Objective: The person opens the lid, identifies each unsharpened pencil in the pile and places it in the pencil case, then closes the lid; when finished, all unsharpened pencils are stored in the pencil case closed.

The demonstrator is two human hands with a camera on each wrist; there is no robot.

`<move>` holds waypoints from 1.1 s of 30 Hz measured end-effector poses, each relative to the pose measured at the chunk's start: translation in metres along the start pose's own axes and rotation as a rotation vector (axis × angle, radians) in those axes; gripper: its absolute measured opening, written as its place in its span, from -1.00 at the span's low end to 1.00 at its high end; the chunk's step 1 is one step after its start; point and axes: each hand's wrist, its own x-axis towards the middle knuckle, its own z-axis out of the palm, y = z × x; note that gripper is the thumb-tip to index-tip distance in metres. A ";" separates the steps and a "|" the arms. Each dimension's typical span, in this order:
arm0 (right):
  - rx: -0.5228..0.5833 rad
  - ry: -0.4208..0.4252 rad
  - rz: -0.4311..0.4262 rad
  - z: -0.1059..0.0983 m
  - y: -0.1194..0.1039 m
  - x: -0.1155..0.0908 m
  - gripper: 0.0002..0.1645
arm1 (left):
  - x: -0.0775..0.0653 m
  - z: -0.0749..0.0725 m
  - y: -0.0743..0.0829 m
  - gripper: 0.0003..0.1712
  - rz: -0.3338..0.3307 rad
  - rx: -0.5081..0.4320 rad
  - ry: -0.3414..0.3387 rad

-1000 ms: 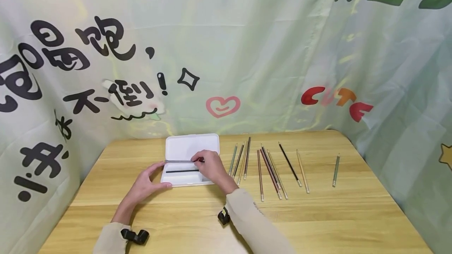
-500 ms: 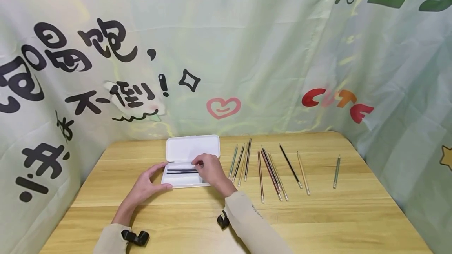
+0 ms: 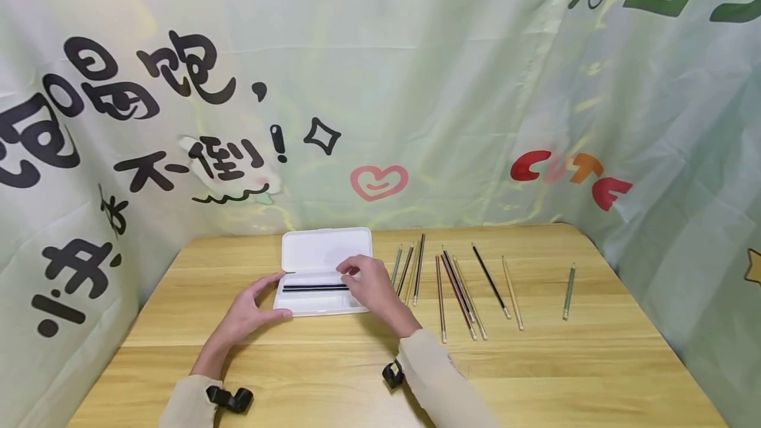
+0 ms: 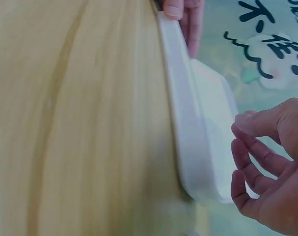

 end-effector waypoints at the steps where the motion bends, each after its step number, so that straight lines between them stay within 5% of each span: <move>1: 0.001 0.005 -0.004 -0.005 -0.001 -0.003 -0.81 | 0.000 0.000 0.000 0.08 0.000 0.000 0.000; 23: -0.193 0.186 0.078 -0.121 0.031 -0.079 -0.68 | 0.001 0.001 0.000 0.06 0.022 -0.003 -0.003; 33: -0.327 0.090 0.195 -0.140 0.054 -0.093 -0.67 | -0.001 -0.001 0.000 0.08 0.001 -0.002 0.002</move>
